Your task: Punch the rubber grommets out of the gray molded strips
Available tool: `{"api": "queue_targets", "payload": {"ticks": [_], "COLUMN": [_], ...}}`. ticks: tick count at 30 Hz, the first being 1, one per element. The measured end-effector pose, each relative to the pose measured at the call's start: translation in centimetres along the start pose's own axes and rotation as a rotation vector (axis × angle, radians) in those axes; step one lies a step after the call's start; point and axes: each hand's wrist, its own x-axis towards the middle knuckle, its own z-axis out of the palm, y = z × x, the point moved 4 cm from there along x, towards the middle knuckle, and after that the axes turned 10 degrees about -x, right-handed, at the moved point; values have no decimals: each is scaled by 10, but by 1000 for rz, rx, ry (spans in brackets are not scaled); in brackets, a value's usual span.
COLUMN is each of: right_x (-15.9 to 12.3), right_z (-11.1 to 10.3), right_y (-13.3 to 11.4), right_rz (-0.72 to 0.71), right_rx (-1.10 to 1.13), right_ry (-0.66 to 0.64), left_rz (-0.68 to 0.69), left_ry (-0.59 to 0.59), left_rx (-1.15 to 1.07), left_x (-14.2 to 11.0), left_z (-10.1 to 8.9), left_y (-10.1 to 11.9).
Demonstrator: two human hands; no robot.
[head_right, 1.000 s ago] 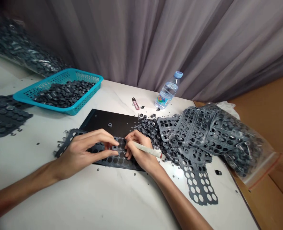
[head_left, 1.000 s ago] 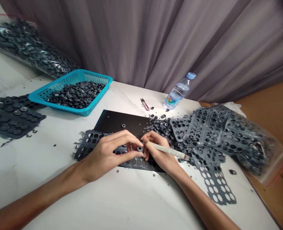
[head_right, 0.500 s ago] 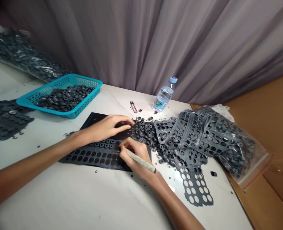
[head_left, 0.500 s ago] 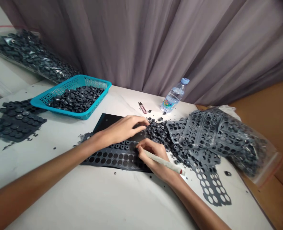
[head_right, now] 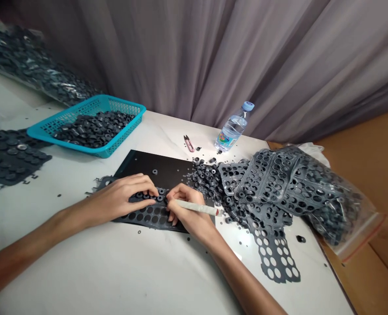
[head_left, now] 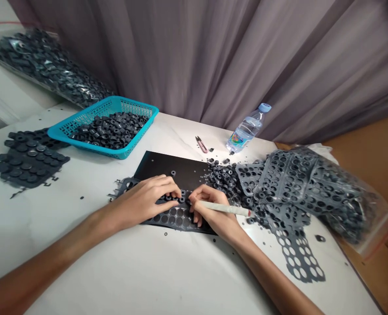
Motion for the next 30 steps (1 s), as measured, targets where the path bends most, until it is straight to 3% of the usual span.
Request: {"api": "queue_targets", "payload": {"ticks": [12,14,18,21,25,30], "right_x": [-6,-7,-6,-2,0,-4], "right_z": [4,5,3,0,-10,-23], "right_y": [-7,-9,-5,-1,0,-9], "right_rz": [-55,-70,-9,29,18,-12], "right_rx": [-205,-247,-181,-60,-46,-182], "right_ry": [40,57,34,-42,-44,-16], "left_rz": [135,109,-110,-200,-270,-413], "left_ry": [13,137,608,761,768,597], "left_rx": [163,51,-420,-697,-964,-1177], "left_x": [1,1,-2,-3,-6,-10], "left_z": [18,15,-16,-42,-62,-48], "left_y": [12,16,3,-18,-47,-57]}}
